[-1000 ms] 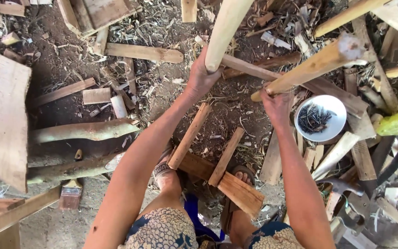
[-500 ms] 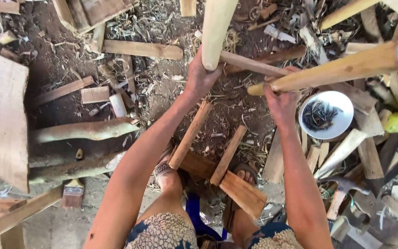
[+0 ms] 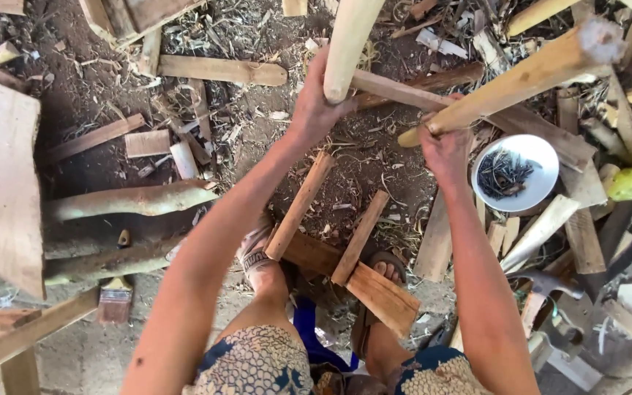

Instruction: The person assembles a small wooden frame by hand, fitting cylindrical dowels into pre-drilled holes in flat wooden pieces. They repeatedly align and press the parts together, occasionally repositioning the frame to check fit.

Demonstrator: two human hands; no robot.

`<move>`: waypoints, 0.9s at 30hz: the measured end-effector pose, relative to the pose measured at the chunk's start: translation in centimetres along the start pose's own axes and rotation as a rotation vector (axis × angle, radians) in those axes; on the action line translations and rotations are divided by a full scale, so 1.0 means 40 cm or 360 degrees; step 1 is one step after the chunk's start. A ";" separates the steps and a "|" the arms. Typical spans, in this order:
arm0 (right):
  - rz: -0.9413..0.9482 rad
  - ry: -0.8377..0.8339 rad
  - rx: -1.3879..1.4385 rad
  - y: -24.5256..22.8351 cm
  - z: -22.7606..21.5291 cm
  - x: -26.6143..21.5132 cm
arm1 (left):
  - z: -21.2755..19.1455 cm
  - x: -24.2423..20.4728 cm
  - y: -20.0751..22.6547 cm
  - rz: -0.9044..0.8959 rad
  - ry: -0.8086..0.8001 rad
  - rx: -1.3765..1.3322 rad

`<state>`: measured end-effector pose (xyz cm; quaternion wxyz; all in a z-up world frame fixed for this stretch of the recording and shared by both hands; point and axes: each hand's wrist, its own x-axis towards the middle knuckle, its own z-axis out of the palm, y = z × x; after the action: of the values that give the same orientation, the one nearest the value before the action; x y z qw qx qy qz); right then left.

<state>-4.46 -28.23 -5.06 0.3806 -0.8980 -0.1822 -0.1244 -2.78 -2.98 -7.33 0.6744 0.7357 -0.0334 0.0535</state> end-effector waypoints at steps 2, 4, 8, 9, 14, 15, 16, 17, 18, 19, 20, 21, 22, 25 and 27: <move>0.0266 -0.0064 0.0117 -0.030 -0.015 0.017 | -0.057 -0.022 0.020 0.0396 0.0029 0.0581; 0.0348 -0.0079 0.0149 -0.019 -0.011 0.010 | -0.163 -0.107 0.077 0.0521 -0.0271 0.1084; 0.0385 -0.0073 0.0140 0.005 -0.003 -0.008 | -0.263 -0.288 0.091 0.1769 -0.0943 0.2008; 0.0374 -0.0072 0.0145 0.009 0.001 -0.006 | -0.267 -0.313 0.087 0.1769 -0.0936 0.2019; 0.0482 0.0037 0.0095 -0.105 -0.021 0.024 | -0.249 -0.364 0.046 0.2091 -0.1641 0.1902; 0.0472 0.0043 0.0085 -0.103 -0.025 0.028 | -0.244 -0.374 0.020 0.2102 -0.1627 0.1905; 0.0485 0.0013 0.0092 -0.101 -0.030 0.032 | -0.239 -0.382 -0.007 0.1943 -0.1798 0.1728; 0.0500 -0.0026 0.0104 -0.099 -0.031 0.032 | -0.234 -0.398 -0.033 0.1768 -0.1958 0.1547; 0.0492 -0.0029 0.0100 -0.108 -0.038 0.041 | -0.225 -0.395 -0.044 0.1769 -0.1948 0.1549; 0.0547 -0.0063 0.0132 -0.120 -0.042 0.046 | -0.222 -0.394 -0.053 0.1845 -0.1749 0.1400; 0.0602 -0.0097 0.0165 -0.130 -0.047 0.050 | -0.218 -0.393 -0.062 0.1912 -0.1550 0.1250; 0.0610 -0.0100 0.0166 -0.109 -0.042 0.044 | -0.217 -0.379 -0.016 0.1907 -0.1556 0.1244; 0.0571 -0.0110 0.0138 -0.089 -0.037 0.038 | -0.216 -0.365 0.029 0.1779 -0.1594 0.1226; 0.0632 -0.0219 0.0074 -0.037 -0.021 0.029 | -0.213 -0.326 0.114 0.1404 -0.1640 0.1074; 0.0735 -0.0316 0.0036 0.019 -0.003 0.018 | -0.206 -0.318 0.110 0.1159 -0.1644 0.0938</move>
<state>-3.49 -28.63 -5.21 0.3893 -0.9193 -0.0100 0.0566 -16.20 4.54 -3.85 0.2835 0.7614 -0.5784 -0.0736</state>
